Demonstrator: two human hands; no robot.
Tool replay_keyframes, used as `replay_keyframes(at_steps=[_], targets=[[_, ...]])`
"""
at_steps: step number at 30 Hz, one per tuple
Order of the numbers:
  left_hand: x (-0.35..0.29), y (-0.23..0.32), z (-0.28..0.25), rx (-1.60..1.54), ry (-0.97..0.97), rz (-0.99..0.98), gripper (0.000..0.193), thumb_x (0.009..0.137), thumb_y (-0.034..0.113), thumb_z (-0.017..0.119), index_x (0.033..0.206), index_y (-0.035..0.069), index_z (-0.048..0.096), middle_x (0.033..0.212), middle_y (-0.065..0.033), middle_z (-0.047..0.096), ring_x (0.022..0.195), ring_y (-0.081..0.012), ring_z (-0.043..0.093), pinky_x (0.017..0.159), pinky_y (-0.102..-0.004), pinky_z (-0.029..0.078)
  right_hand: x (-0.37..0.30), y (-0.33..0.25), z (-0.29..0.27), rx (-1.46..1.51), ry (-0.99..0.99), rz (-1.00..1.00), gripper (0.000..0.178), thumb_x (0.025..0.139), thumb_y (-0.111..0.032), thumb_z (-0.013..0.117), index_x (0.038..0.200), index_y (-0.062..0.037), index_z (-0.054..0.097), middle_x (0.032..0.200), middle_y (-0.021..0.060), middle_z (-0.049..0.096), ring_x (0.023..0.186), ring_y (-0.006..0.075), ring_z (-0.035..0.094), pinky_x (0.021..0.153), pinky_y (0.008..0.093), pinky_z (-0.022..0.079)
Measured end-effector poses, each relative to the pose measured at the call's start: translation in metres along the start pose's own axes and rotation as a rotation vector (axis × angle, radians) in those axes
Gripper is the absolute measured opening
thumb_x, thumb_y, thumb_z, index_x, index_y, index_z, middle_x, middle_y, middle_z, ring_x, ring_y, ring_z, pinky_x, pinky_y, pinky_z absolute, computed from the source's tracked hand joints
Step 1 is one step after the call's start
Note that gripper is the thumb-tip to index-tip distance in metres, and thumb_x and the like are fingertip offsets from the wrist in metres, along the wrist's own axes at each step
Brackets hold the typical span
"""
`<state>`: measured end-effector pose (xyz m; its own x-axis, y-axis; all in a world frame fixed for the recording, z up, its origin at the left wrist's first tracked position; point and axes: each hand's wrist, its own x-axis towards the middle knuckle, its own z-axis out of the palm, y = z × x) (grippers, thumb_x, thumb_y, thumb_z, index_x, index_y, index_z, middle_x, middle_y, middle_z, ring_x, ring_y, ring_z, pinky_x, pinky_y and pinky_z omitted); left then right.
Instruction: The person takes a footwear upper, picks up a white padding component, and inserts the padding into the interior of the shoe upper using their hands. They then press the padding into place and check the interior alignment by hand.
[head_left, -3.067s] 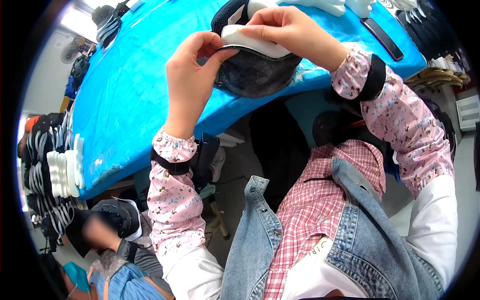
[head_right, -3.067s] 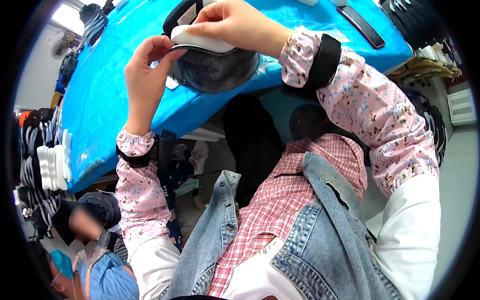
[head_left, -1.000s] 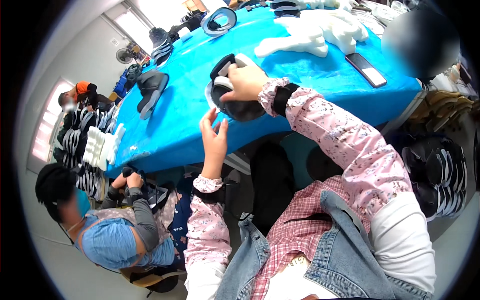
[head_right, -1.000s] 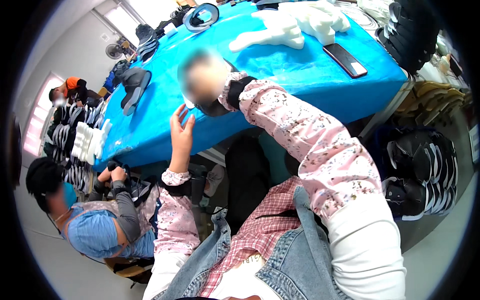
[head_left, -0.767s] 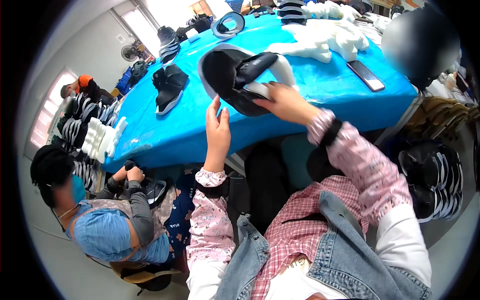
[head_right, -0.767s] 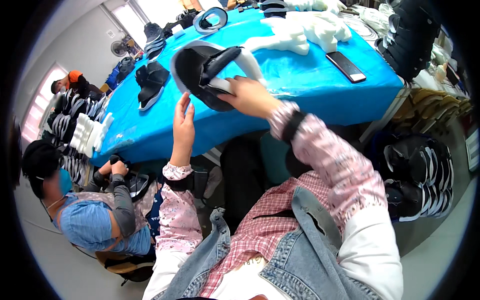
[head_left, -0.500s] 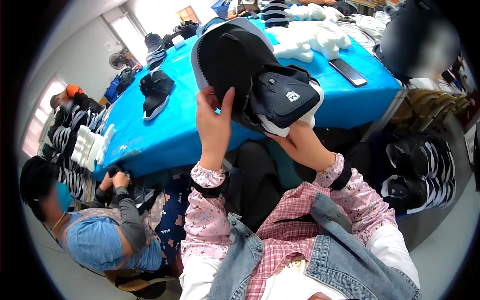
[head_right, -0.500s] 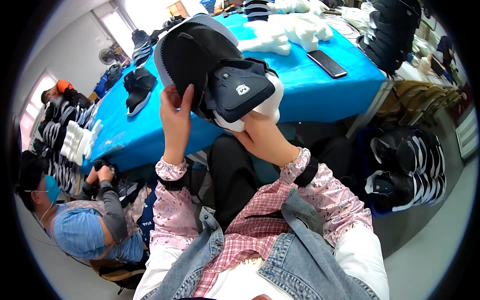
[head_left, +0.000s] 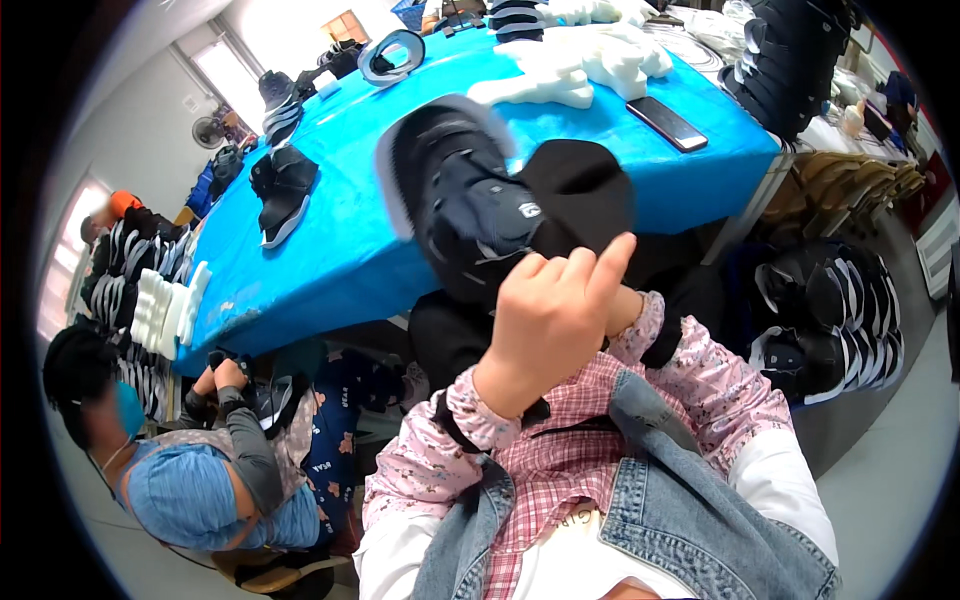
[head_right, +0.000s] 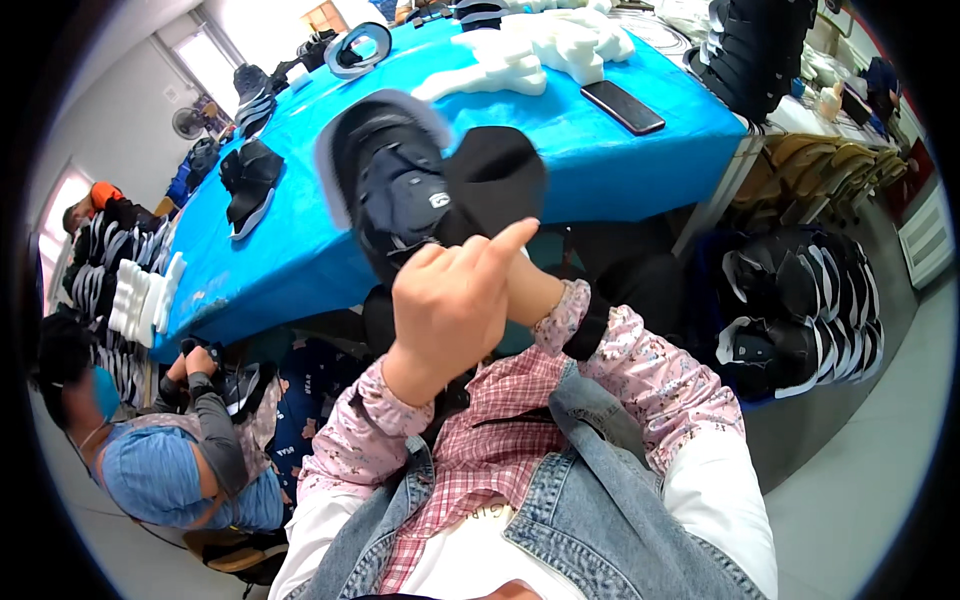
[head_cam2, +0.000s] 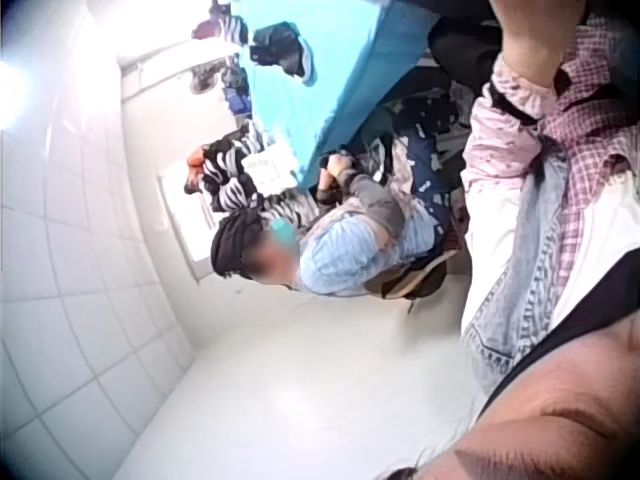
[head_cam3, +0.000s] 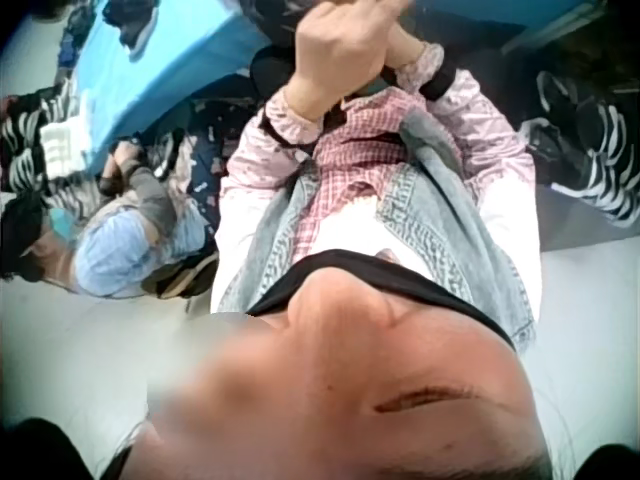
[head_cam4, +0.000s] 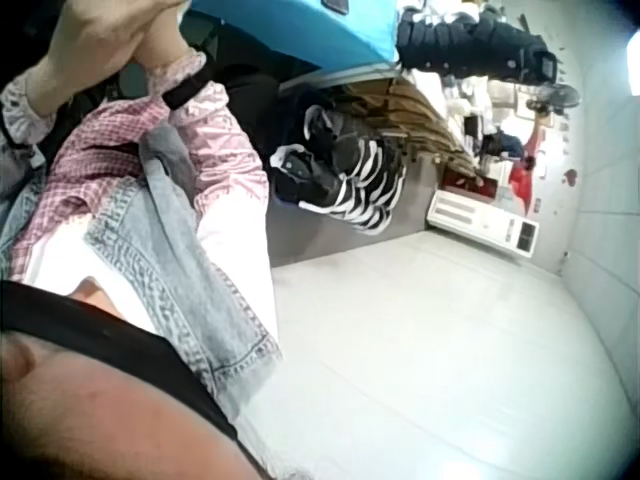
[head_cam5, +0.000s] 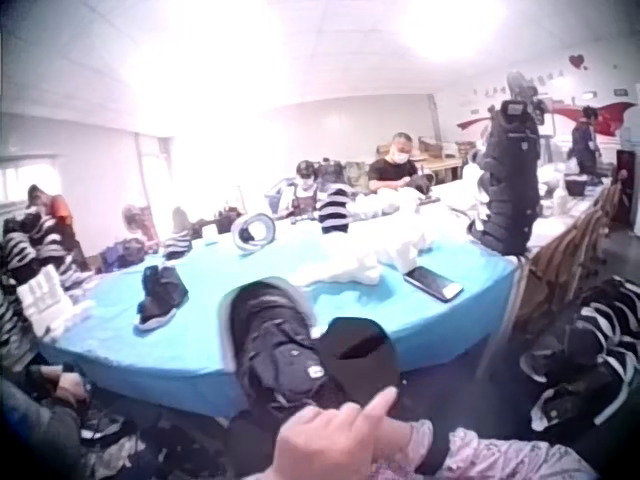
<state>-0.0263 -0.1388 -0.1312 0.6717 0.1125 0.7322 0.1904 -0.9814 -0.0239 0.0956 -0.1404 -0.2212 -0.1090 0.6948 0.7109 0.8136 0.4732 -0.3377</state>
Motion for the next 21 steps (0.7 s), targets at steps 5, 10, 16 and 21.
replay_keyframes(at_steps=[5,10,16,21], targets=[[-0.026,-0.022,-0.013,-0.311,0.123,-0.24,0.041,0.073,0.006,0.066,0.111,0.0,0.049,0.109,-0.012,0.055,0.102,-0.0241,0.052,0.091,-0.0339,0.038,0.009,0.022,-0.046,0.834,-0.093,0.604,0.017,0.077,-0.01,0.059,0.093,-0.0055,0.061,0.095,0.0098,0.059,0.088,0.0214,0.057,0.076,0.0309,0.046],[-0.086,-0.056,-0.002,-1.466,0.093,-1.057,0.059,0.084,0.025,0.062,0.129,-0.002,0.036,0.128,-0.0099,0.042,0.117,-0.0194,0.041,0.1,-0.0332,0.029,0.002,0.044,-0.02,0.673,-0.138,0.417,0.02,0.078,-0.013,0.059,0.096,-0.0049,0.061,0.094,0.0118,0.06,0.087,0.024,0.058,0.076,0.0317,0.047],[-0.076,-0.039,0.0,-1.859,0.143,-1.107,0.043,0.097,0.026,0.035,0.13,-0.001,0.037,0.131,-0.0127,0.044,0.121,-0.0271,0.041,0.103,-0.0422,0.031,0.0,0.06,-0.006,0.317,-0.236,-0.077,0.024,0.08,-0.016,0.06,0.1,-0.0043,0.061,0.093,0.0142,0.061,0.085,0.0271,0.059,0.077,0.0326,0.047],[-0.072,-0.053,-0.026,-1.898,0.589,-1.134,0.042,0.095,0.028,0.037,0.126,0.0,0.043,0.131,-0.015,0.045,0.12,-0.0288,0.044,0.102,-0.0443,0.032,0.051,0.007,-0.071,0.623,-0.606,0.242,0.032,0.087,-0.025,0.055,0.109,-0.0021,0.056,0.104,0.0156,0.058,0.094,0.0304,0.056,0.083,0.036,0.045]])
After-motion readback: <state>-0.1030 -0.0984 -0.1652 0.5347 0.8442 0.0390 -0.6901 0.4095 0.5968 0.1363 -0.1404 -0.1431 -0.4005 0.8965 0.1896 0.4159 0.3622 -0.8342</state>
